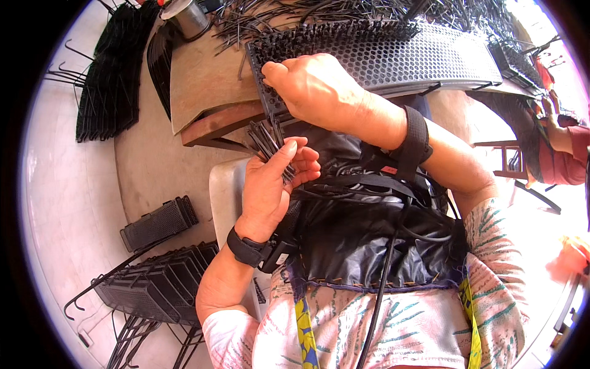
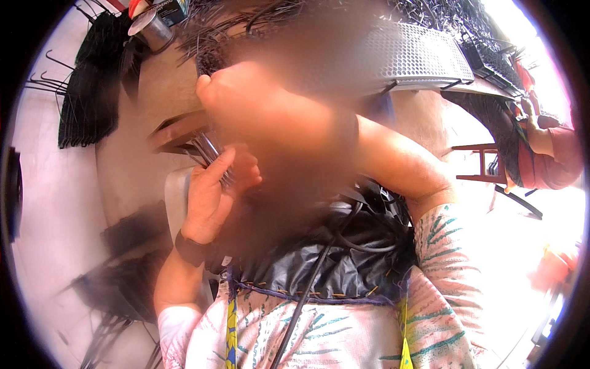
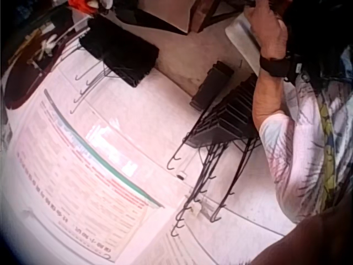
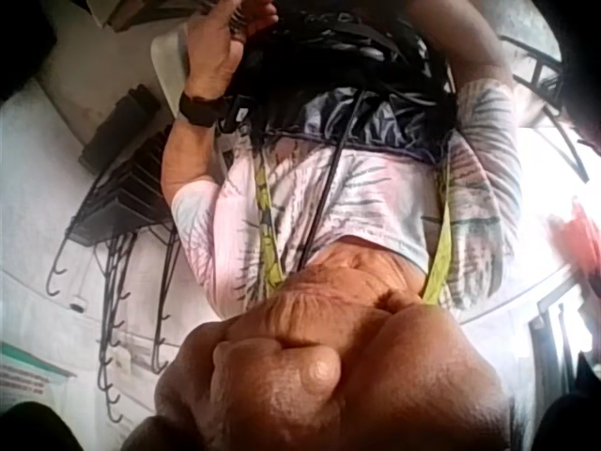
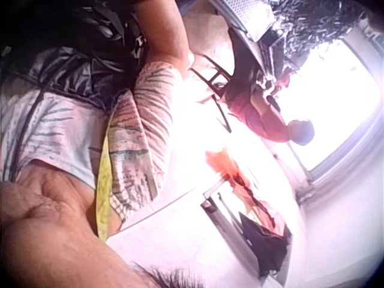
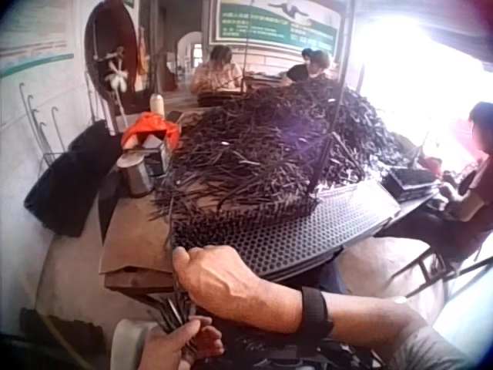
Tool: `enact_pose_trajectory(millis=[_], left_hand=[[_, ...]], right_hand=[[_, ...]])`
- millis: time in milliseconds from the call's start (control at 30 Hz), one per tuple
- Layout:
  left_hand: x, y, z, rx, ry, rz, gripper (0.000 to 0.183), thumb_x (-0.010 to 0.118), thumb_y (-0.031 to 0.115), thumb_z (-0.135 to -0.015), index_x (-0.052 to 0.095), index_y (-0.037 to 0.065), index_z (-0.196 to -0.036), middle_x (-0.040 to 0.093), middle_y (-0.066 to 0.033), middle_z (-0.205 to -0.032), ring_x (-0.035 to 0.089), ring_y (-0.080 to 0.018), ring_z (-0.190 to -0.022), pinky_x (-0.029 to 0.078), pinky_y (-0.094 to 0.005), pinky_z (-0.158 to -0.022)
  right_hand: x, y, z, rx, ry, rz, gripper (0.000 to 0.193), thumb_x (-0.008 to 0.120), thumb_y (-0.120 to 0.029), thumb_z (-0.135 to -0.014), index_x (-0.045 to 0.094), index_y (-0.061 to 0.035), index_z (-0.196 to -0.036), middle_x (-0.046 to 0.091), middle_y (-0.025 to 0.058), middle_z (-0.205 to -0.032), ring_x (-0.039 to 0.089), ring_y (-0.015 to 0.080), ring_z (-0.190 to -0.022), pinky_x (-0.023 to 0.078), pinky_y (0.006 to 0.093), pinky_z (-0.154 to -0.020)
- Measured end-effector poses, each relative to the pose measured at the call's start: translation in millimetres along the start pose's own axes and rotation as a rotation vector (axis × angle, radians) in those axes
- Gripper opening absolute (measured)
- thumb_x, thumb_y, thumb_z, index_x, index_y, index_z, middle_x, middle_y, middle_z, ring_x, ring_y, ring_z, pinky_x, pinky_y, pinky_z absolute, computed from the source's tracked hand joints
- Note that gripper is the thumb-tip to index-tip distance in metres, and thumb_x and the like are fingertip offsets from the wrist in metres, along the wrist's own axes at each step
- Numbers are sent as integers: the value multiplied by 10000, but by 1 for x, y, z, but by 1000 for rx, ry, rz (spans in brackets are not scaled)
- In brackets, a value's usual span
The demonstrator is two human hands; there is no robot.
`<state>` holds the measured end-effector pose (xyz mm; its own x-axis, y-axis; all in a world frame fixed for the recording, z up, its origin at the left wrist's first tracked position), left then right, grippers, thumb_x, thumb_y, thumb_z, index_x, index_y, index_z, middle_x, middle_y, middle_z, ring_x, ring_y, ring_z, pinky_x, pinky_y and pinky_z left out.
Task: The person inserts black plastic components one by one into a plastic grid template to assemble a combined structure by hand.
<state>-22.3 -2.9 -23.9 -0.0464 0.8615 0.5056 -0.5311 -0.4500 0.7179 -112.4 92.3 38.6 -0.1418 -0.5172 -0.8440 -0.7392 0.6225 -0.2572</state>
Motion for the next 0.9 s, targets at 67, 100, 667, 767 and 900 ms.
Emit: enact_pose_trajectory(millis=[67,100,667,767,900], left_hand=[[-1,0,1,0,10,-20,234,509,197,-830,551,-11,-929,593,-120,-799,579,-189,-701,498,-309,-651],[-1,0,1,-3,9,-37,235,510,199,-827,551,-10,-928,593,-119,-799,578,-188,-695,496,-308,-651],[2,-1,-1,74,-94,-1,217,483,207,-864,532,18,-958,590,-89,-747,573,-152,-624,496,-279,-571],[1,-1,-1,53,-63,30,227,473,210,-869,526,10,-961,588,-93,-750,573,-157,-625,498,-287,-575],[-1,-2,0,17,5,38,236,465,210,-868,518,-1,-959,588,-104,-773,576,-170,-646,500,-299,-600]], right_hand=[[3,3,-4,-106,13,-70,69,528,-72,-700,497,-18,-730,537,147,-588,545,342,-574,435,409,-484],[5,7,-5,-103,16,-66,69,528,-72,-700,497,-18,-730,537,147,-588,545,342,-574,435,409,-484],[-3,8,31,394,-159,-836,109,552,-73,-768,589,30,-775,580,53,-596,510,73,-475,416,215,-444],[-1,12,37,681,-200,-863,109,527,-66,-799,591,22,-801,591,46,-634,509,55,-495,412,187,-439],[-10,26,36,623,98,-867,102,517,-50,-804,582,12,-852,603,44,-672,522,50,-517,423,177,-451]])
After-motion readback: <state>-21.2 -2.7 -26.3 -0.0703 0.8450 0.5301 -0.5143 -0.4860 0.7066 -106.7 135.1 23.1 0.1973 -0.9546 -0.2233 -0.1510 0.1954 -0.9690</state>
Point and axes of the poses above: each hand's wrist, its own z-axis away from the middle knuckle, its own x-axis out of the palm, y = z × x, the point moved 4 cm from there along -z, towards the middle knuckle
